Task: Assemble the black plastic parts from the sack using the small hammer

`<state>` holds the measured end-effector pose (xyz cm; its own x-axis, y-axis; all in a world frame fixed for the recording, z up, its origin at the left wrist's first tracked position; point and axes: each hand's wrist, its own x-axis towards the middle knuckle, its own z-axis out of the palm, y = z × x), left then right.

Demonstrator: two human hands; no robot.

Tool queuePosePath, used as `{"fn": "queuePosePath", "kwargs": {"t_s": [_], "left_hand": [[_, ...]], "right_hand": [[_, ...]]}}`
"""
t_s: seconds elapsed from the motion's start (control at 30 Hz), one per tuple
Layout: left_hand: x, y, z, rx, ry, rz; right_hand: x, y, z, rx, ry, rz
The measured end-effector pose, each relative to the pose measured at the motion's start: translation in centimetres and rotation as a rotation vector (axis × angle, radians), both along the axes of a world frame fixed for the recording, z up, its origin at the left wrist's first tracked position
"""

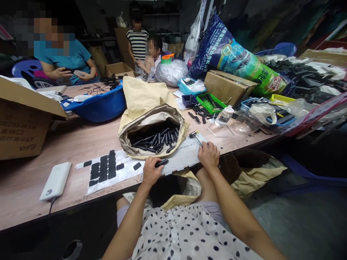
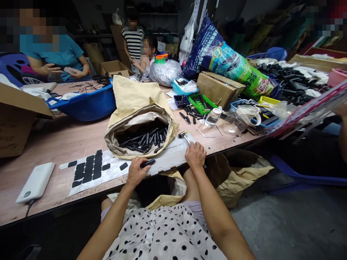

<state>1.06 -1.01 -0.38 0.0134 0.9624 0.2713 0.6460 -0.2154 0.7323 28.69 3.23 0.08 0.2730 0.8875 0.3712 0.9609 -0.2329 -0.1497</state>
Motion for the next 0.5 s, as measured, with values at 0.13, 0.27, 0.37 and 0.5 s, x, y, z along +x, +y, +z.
{"fn": "queuePosePath", "kwargs": {"t_s": [0.13, 0.27, 0.37, 0.5], "left_hand": [[0.1, 0.0, 0.0, -0.011, -0.002, 0.012], [-0.1, 0.1, 0.1, -0.009, 0.001, 0.0], [-0.3, 0.3, 0.2, 0.004, 0.006, -0.004], [-0.4, 0.5, 0.2, 0.008, 0.0, -0.004]], "right_hand": [[0.1, 0.0, -0.1, 0.007, 0.027, -0.004], [0.2, 0.3, 0.4, -0.039, 0.12, -0.042], [0.6, 0.9, 1.3, -0.098, 0.229, -0.077], [1.1, 0.9, 2.3, -0.055, 0.343, -0.093]]}}
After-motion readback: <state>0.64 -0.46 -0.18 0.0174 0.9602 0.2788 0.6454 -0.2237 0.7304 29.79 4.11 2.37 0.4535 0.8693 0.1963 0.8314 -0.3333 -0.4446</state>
